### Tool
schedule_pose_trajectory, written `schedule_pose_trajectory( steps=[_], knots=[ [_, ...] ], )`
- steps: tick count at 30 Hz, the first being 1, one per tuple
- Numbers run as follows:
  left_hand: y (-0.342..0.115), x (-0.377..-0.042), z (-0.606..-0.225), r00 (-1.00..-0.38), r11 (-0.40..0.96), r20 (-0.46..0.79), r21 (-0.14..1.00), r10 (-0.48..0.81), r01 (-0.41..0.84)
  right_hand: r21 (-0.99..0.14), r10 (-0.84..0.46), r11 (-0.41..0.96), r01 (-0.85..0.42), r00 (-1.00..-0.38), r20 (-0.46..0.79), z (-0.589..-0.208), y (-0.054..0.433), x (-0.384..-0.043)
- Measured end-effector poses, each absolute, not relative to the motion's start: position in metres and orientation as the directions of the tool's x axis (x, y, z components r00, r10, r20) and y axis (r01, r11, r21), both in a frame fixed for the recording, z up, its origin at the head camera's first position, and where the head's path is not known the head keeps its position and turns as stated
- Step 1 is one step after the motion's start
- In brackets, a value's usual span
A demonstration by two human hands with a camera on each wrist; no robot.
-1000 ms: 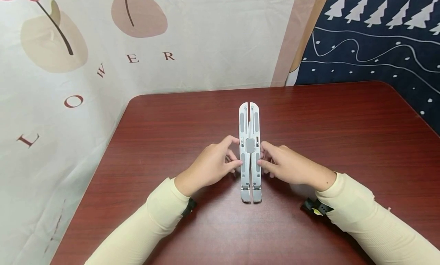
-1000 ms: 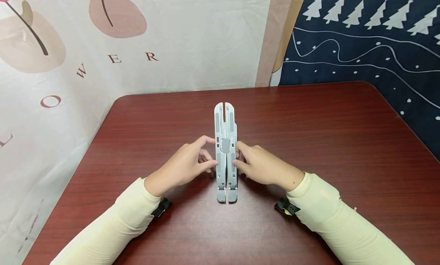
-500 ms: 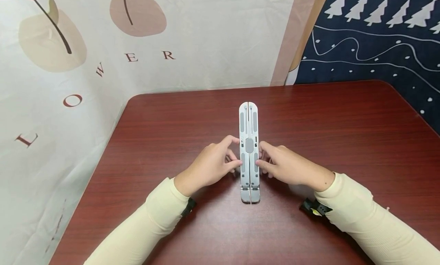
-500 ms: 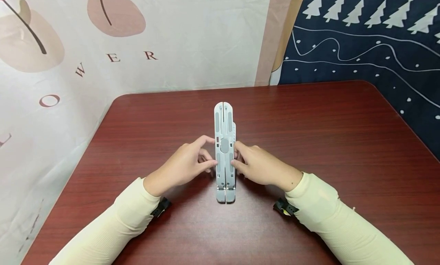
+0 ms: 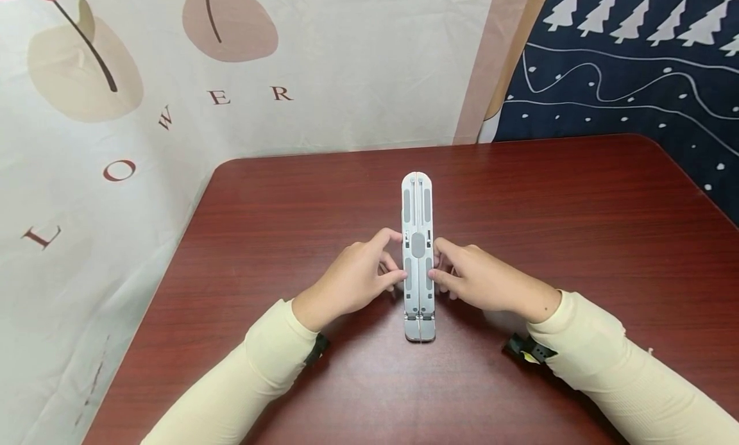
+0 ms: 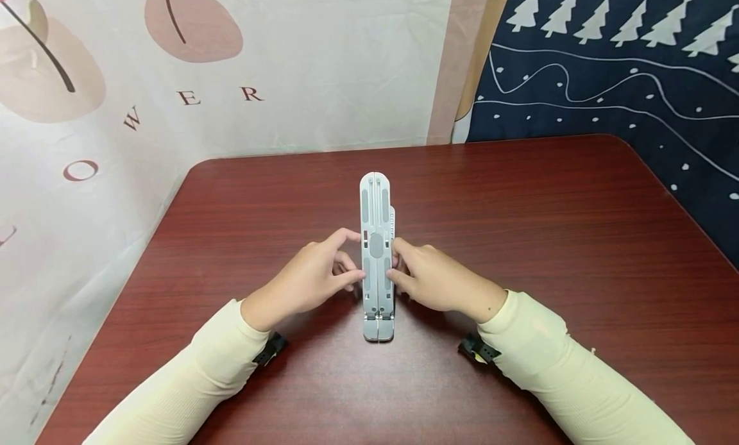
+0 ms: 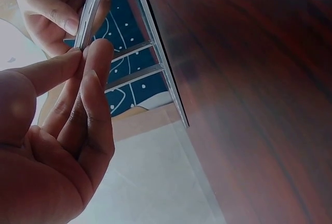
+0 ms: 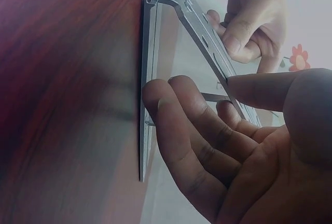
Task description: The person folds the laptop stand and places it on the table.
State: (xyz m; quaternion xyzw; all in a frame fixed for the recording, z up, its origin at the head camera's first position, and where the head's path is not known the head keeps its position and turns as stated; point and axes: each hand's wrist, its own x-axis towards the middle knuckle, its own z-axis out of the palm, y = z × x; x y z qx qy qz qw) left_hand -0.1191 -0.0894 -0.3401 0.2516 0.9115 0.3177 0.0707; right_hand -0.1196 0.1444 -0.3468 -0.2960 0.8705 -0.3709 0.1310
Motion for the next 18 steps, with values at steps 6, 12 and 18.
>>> schedule_pose_trajectory(
  steps=[6,12,18],
  knots=[
    [-0.0896,-0.1185,-0.3410,-0.865,0.675,0.032,0.611,0.501,0.413,-0.721,-0.612,0.553,-0.419,-0.791,-0.010,-0.3463,0.1437,-0.1193],
    [-0.0888,-0.1177,-0.3401,-0.864,0.670,0.019,0.623,0.503,0.404,-0.723,-0.612,0.550,-0.418,-0.791,-0.008,-0.3462,0.1440,-0.1188],
    [-0.0888,-0.1175,-0.3401,-0.863,0.668,0.022,0.623,0.505,0.407,-0.728,-0.612,0.543,-0.419,-0.791,-0.001,-0.3467,0.1435,-0.1190]
  ],
)
